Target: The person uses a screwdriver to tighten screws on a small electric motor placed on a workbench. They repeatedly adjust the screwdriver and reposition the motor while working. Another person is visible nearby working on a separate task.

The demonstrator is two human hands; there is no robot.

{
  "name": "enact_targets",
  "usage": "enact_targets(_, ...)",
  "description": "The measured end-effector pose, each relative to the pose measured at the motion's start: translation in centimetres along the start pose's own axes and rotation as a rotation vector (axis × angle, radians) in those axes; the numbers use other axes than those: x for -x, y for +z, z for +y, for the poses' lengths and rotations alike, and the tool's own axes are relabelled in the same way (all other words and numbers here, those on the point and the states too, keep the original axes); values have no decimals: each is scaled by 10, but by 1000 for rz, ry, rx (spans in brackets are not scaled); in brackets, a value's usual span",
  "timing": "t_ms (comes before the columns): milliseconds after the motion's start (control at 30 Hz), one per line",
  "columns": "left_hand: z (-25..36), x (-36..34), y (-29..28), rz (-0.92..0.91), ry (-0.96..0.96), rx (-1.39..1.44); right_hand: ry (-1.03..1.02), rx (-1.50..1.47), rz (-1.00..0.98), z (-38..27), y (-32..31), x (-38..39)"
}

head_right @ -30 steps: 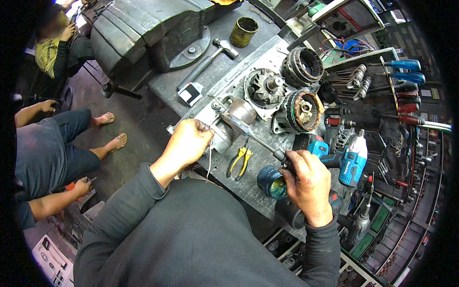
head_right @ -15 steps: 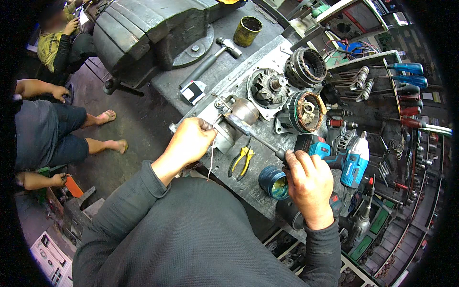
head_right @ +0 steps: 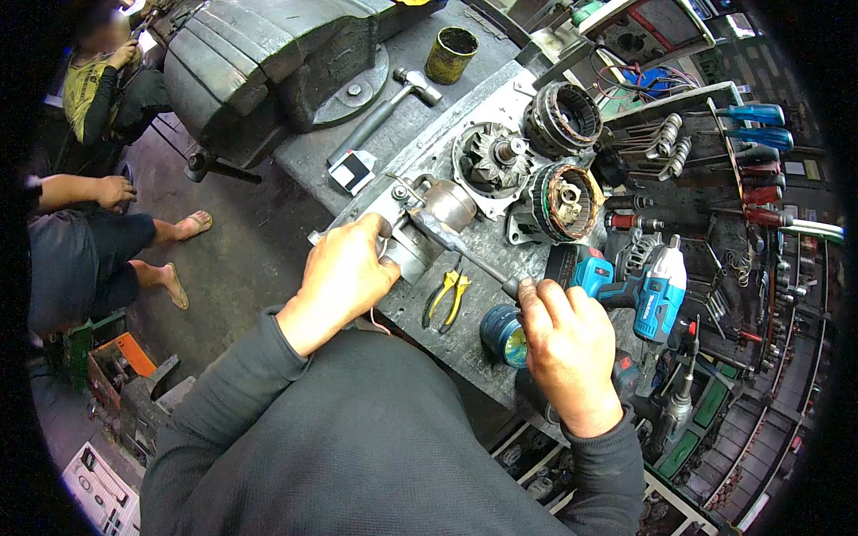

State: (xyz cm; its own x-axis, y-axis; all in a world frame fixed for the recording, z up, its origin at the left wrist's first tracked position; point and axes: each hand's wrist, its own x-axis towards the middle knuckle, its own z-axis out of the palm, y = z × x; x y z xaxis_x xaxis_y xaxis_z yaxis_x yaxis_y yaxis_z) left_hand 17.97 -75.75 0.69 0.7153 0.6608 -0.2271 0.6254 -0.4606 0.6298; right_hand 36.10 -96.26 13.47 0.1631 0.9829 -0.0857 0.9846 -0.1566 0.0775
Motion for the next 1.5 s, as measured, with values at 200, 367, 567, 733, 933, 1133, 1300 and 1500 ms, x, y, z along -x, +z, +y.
enact_targets(200, -8, 11, 10, 131, 125, -130, -90, 157, -8, -3, -7, -4)
enact_targets(367, -10, 14, 15, 152, 178, -120, 67, -167, -80, 0, -11, -6)
enact_targets(567, -13, 13, 17, 199, 225, -132, -30, 68, -21, -8, 0, 1)
enact_targets(733, -16, 10, 19, 193, 224, -150, -122, 230, 18, -4, 8, 6)
enact_targets(933, -17, 9, 20, 201, 223, -183, -73, 147, 8, 4, 9, 2)
enact_targets(1133, -21, 5, 22, 186, 235, -215, 52, -101, -82, 1, -1, -2)
enact_targets(1300, -22, 2, 25, 197, 233, -232, 125, -213, -116, 2, -1, -7)
enact_targets(1500, -24, -2, 26, 263, 256, -193, 30, -131, -87, 4, -7, -14)
